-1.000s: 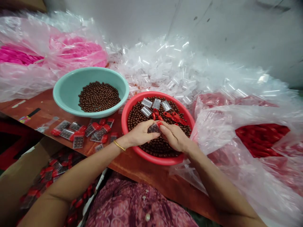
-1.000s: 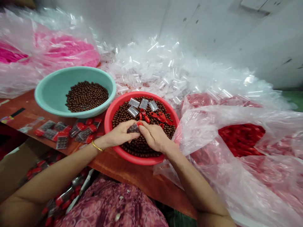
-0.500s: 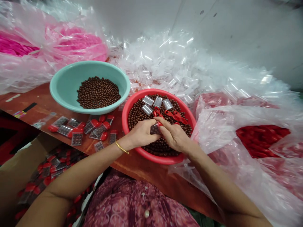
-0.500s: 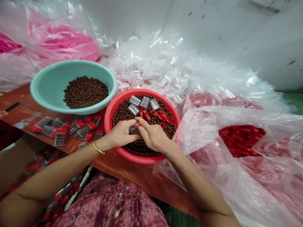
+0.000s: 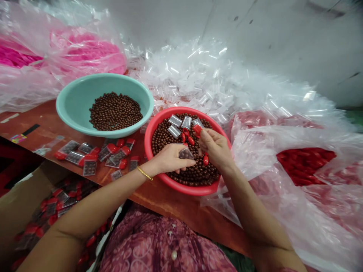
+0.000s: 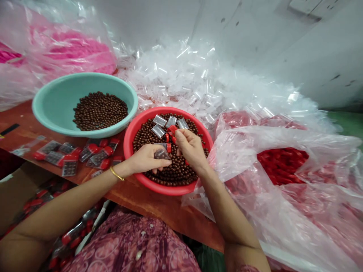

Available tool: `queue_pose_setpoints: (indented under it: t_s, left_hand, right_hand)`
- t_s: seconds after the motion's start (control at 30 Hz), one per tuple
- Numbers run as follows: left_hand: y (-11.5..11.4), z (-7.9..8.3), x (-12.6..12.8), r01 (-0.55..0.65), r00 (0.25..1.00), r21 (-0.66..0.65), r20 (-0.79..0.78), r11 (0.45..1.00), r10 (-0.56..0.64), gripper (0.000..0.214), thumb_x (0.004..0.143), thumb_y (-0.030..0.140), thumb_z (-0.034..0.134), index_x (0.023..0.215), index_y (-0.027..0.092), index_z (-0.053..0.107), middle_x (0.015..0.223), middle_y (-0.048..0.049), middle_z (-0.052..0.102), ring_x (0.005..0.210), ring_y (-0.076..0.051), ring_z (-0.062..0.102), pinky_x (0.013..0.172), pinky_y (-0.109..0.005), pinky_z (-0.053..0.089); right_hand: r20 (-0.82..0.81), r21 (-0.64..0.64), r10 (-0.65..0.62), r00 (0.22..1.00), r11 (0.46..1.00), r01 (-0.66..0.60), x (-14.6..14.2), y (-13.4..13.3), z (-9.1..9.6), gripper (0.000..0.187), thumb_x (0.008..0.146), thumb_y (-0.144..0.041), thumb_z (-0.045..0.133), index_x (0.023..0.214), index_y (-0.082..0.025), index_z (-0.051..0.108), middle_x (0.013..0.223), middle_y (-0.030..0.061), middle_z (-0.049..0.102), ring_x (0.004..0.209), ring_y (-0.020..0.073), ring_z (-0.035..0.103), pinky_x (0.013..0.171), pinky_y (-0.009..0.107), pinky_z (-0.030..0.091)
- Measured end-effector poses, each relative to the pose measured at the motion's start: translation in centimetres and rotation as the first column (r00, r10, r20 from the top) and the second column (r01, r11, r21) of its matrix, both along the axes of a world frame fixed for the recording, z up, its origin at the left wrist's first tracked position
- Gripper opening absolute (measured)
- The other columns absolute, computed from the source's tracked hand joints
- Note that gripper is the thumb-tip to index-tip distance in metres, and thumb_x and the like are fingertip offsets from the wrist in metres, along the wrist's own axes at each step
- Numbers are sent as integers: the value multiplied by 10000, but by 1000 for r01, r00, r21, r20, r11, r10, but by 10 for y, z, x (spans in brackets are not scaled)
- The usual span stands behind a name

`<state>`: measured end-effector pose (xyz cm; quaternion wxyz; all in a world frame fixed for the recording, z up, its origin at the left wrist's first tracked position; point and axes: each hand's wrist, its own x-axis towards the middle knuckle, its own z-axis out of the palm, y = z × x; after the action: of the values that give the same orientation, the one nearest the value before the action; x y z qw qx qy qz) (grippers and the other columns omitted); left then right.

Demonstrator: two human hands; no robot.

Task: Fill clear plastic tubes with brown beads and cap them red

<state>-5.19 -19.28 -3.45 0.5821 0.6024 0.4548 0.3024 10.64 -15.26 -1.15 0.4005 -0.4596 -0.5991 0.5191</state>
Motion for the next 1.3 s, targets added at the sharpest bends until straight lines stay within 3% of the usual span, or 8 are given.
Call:
queue_pose_setpoints:
  t_s: [0.2,0.3,0.43,0.53,0.77,0.9,1.07,1.3]
  left_hand:
    - [2,-3,-1,-165,978,8,128,986,163,210,697,260,644,842,133,561,611,45,534,478,-52,477,434,-165,419]
    - [4,-1,-2,-179,958,-10,228,984,176,212,674,208,640,853,130,558,645,44,538,518,-49,480,489,-171,438]
    - [5,0,-1,-107,941,-66,315,992,123,276,654,212,638,902,130,550,689,38,536,541,-55,479,491,-176,445]
    - [4,-3,-1,-108,960,-19,256,994,110,272,656,227,626,899,127,557,687,33,533,547,-64,473,500,-187,436]
    - [3,-10,-3,-155,983,221,-59,963,172,160,660,245,582,769,127,583,650,18,552,610,-103,473,569,-218,408]
    - [3,-8,-2,-126,984,221,-99,967,150,136,632,220,562,734,131,578,635,26,540,605,-99,447,553,-211,372]
    - [3,-4,-3,-105,991,172,-69,980,118,92,594,183,545,675,141,532,617,38,492,588,-83,401,521,-192,330]
    - [3,-2,-3,-90,995,105,-28,990,93,64,584,173,526,617,155,474,570,51,430,550,-72,360,483,-188,299]
  right_hand:
    - [107,85,81,991,992,-90,-8,-5,-1,417,821,-585,501,704,-186,521,512,-67,387,415,54,303,391,202,260]
    - [255,162,90,963,978,-135,0,-13,-3,390,889,-519,424,947,-178,602,590,-33,495,491,88,436,474,219,373]
    - [401,310,77,913,926,-214,2,-24,-8,445,934,-432,349,1262,-187,523,871,38,656,750,149,611,713,283,493]
    - [458,400,42,888,882,-248,0,-27,-10,437,935,-392,343,1263,-180,540,1007,63,680,845,170,644,794,307,506]
    - [619,449,-20,785,829,-333,6,-28,-9,422,912,-350,402,1251,-176,583,945,86,716,749,171,668,726,288,530]
    - [495,389,65,867,875,-288,5,-32,-15,421,917,-363,397,1242,-181,594,950,70,720,813,182,675,741,305,545]
    - [358,274,53,932,949,-159,-1,-37,-24,449,912,-421,396,1247,-196,592,782,39,699,875,227,664,726,368,563]
    - [351,264,38,936,955,-138,-5,-40,-24,426,909,-414,413,1219,-201,612,854,50,708,882,218,671,753,357,565]
